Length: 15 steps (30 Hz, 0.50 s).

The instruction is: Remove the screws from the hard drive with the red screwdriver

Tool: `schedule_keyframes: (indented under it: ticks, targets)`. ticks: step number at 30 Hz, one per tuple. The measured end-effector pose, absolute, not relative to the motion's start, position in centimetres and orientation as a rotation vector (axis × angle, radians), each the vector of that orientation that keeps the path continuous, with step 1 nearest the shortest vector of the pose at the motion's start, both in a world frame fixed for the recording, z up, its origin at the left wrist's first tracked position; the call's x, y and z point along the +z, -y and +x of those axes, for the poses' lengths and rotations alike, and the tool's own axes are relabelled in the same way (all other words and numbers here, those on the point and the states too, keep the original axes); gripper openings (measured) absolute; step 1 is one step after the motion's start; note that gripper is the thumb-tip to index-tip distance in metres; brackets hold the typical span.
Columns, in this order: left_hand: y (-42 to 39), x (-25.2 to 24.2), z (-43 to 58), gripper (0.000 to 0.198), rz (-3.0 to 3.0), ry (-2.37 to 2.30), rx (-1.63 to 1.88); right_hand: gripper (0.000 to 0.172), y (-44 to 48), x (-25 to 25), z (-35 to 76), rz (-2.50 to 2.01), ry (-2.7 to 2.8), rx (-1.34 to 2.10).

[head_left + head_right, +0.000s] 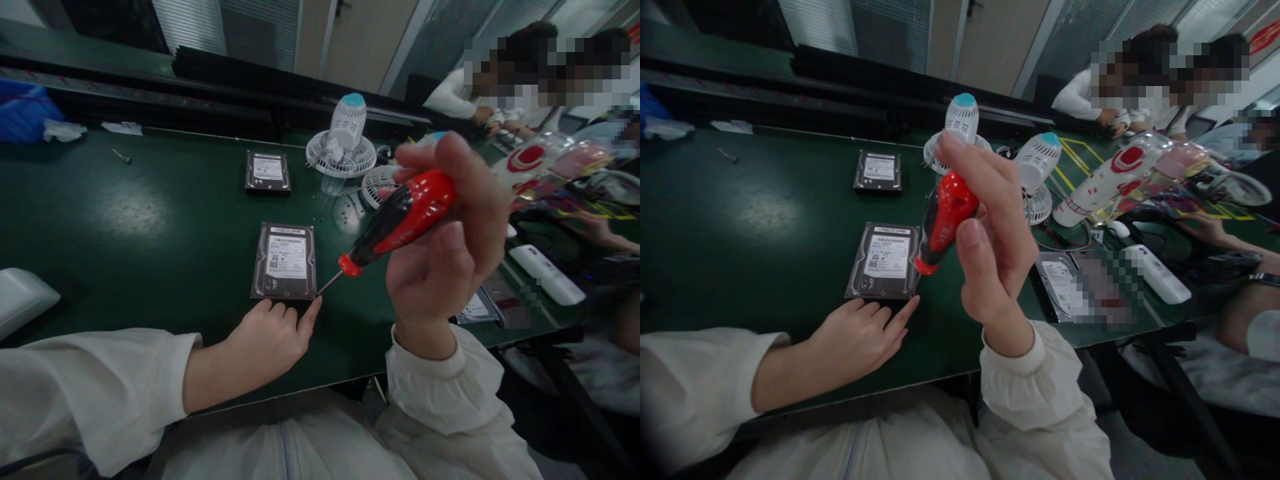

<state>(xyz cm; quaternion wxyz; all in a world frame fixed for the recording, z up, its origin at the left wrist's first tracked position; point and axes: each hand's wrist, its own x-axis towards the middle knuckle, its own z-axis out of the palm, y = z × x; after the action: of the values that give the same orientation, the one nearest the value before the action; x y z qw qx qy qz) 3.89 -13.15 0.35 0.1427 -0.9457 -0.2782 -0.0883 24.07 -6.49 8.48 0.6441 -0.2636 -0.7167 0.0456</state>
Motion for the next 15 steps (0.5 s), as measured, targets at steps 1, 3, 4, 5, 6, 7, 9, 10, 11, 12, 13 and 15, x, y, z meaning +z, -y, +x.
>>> schedule_keyframes:
  ticks: [1,3,4,5,6,7,9,10,11,12,13,15]
  targets:
    - [13.14,0.35,3.92,0.052,-2.729,0.806,-0.255,0.046,6.46,8.55,24.03,-0.541,1.657,0.080]
    - [13.15,0.39,3.94,0.052,-2.729,0.809,-0.250,0.047,6.42,8.71,23.92,-0.466,1.673,0.031]
    - [13.16,0.42,3.92,0.052,-2.728,0.807,-0.247,0.048,6.42,8.79,23.87,-0.459,1.660,0.019]
    - [13.19,0.45,3.90,0.052,-2.728,0.806,-0.245,0.048,6.43,8.85,23.84,-0.464,1.632,0.004]
    - [13.22,0.46,3.87,0.052,-2.730,0.803,-0.244,0.048,6.44,8.89,23.83,-0.478,1.603,-0.006]
    - [13.25,0.47,3.84,0.052,-2.732,0.802,-0.246,0.047,6.45,8.91,23.84,-0.486,1.587,-0.012]
    - [13.30,0.45,3.78,0.052,-2.734,0.803,-0.250,0.047,6.43,8.87,23.92,-0.472,1.644,0.013]
    - [13.31,0.43,3.77,0.052,-2.736,0.803,-0.249,0.048,6.41,8.82,23.98,-0.464,1.680,0.039]
    - [13.30,0.40,3.77,0.052,-2.738,0.802,-0.249,0.050,6.38,8.75,24.04,-0.451,1.712,0.057]
    - [13.28,0.39,3.79,0.052,-2.739,0.805,-0.247,0.052,6.36,8.67,24.10,-0.443,1.722,0.059]
    - [13.25,0.38,3.82,0.052,-2.741,0.806,-0.244,0.053,6.36,8.59,24.16,-0.442,1.709,0.044]
    - [13.18,0.39,3.89,0.051,-2.746,0.808,-0.244,0.053,6.38,8.48,24.21,-0.531,1.649,0.042]
